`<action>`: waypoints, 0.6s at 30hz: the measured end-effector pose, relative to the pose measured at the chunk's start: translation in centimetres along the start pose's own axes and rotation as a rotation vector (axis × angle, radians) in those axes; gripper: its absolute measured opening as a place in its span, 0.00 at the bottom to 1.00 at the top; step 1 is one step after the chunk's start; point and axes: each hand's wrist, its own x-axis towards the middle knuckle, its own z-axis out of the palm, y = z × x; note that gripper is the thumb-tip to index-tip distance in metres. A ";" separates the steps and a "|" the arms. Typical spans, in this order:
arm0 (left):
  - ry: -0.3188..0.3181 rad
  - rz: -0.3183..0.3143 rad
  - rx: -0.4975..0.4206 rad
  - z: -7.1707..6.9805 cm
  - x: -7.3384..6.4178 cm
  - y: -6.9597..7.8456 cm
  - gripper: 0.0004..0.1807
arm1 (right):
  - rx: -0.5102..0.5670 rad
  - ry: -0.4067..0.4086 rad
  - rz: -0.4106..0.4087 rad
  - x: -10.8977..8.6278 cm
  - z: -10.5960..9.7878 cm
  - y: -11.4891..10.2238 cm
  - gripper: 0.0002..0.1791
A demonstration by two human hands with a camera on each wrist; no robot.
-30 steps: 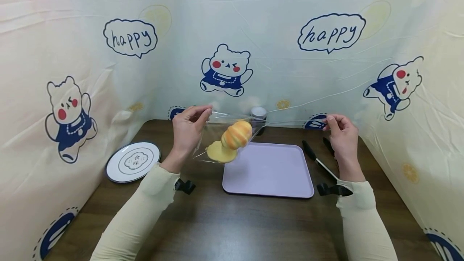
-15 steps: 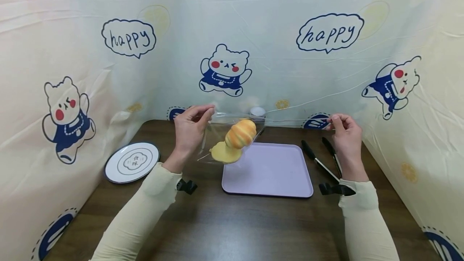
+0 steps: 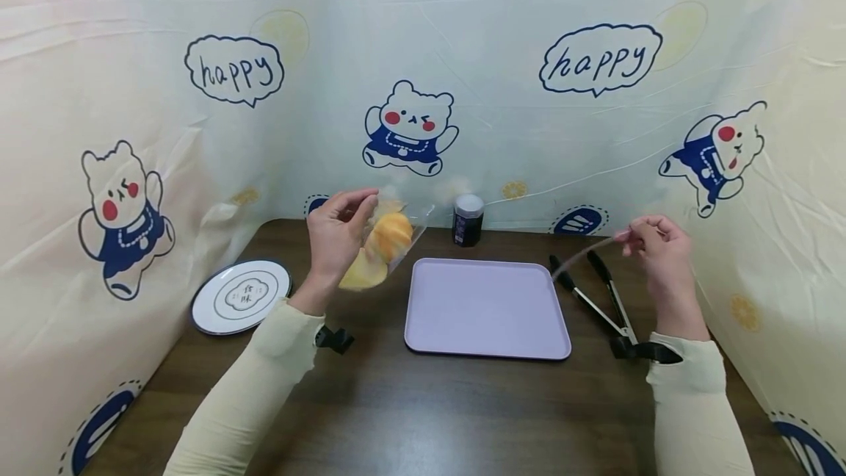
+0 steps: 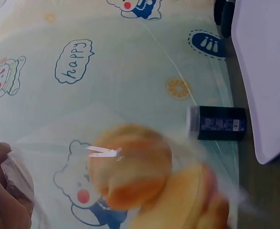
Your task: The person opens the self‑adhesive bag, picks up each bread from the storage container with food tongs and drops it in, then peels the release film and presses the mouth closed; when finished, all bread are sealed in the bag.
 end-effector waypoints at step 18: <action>-0.041 -0.002 -0.019 0.2 -0.2 0.1 0.15 | -0.758 -0.481 0.403 0.4 -6.7 4.2 0.13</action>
